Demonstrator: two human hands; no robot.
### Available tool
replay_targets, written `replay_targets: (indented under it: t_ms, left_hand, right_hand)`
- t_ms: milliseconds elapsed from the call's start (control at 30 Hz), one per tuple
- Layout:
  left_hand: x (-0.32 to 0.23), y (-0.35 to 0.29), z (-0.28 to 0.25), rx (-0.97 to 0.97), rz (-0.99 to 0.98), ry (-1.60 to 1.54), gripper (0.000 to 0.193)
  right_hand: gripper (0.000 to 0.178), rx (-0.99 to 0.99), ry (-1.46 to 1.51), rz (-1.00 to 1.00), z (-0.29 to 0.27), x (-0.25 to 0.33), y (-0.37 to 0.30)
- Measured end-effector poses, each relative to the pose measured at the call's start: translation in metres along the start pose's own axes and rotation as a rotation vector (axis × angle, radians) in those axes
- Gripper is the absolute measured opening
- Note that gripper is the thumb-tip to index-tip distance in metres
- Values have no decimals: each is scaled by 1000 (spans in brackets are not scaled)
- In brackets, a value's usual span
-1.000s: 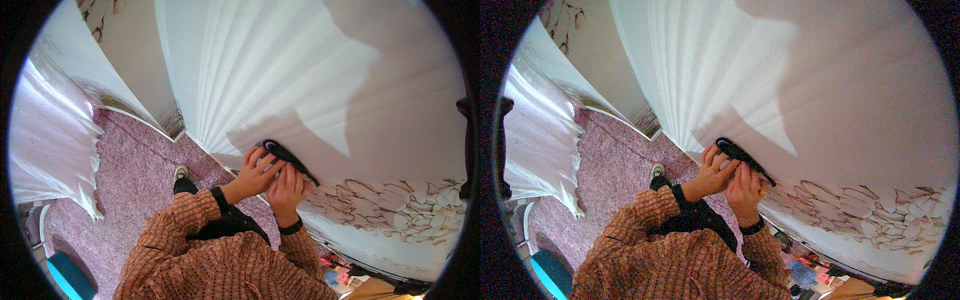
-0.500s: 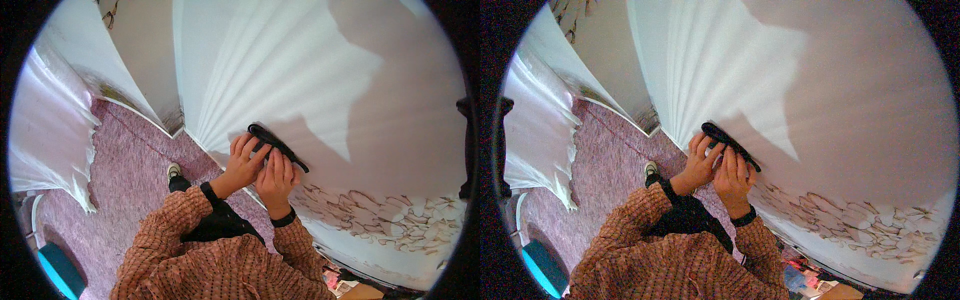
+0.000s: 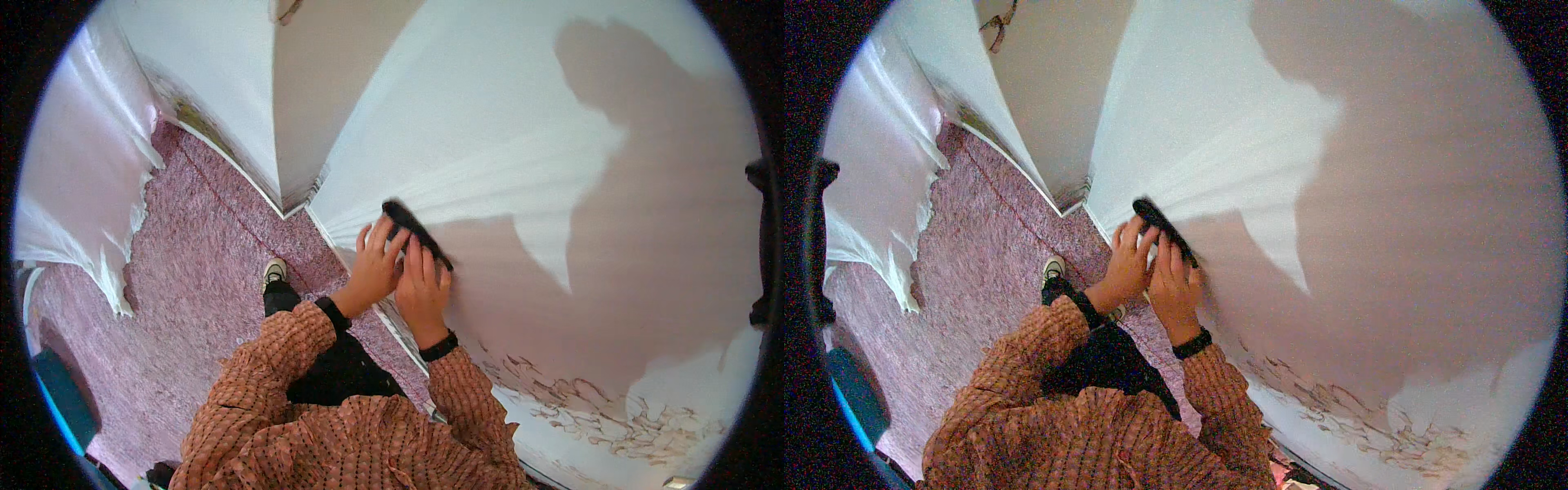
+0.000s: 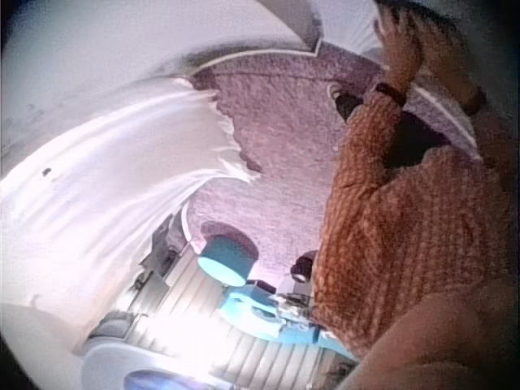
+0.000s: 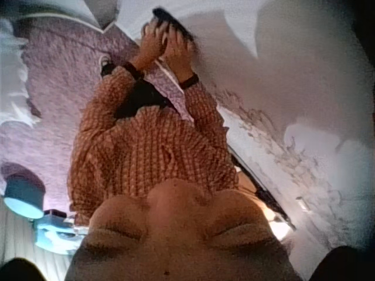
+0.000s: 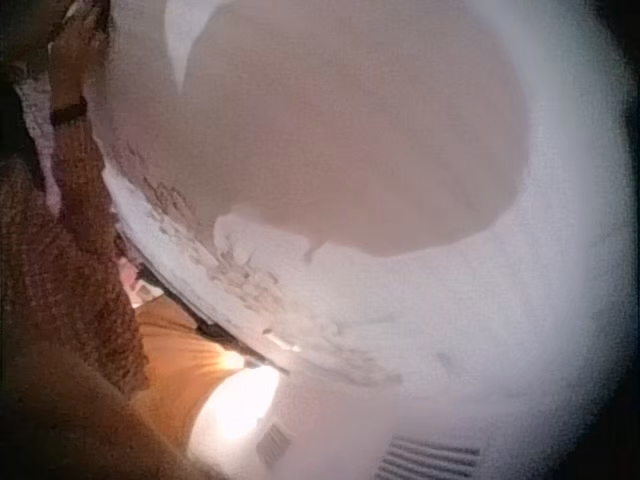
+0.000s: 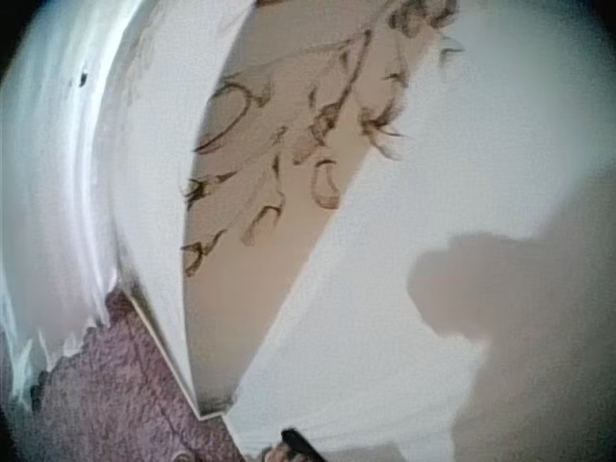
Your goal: The person smooths a large floral-patterned wallpaper on a wall using a black smoothing tool with a purple edge, moving it in overlapping strokes across the surface. The person then moves to a padded wall panel and continues smoothing with the same tool.
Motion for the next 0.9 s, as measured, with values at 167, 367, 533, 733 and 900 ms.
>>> replay_targets:
  t_ms: [167, 367, 533, 733, 900]
  left_hand:
    - [31, 44, -24, -154, -14, 46, 60]
    - [58, -4, 5, 42, -263, -115, 69]
    - [79, 7, 4, -80, -201, -82, 66]
    - [122, 56, -16, -216, -198, 22, 57]
    - [141, 7, 19, -9, -331, -59, 64]
  right_hand:
    - [27, -79, -10, -21, 9, 11, 59]
    - [31, 4, -2, -174, 44, 36, 39]
    - [29, 121, 107, -158, 54, 40, 51]
    - [37, 19, -22, -227, 69, 57, 110]
    - [34, 104, 86, -327, 99, 73, 78]
Point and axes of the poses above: each hand's wrist, its own y-axis towards the middle knuckle, its own z-axis out of the palm, x = y × z, the point moved 2 cm from there along y, towards the middle knuckle, and after that the axes turned 3 degrees about -y, right-handed, at the moved point
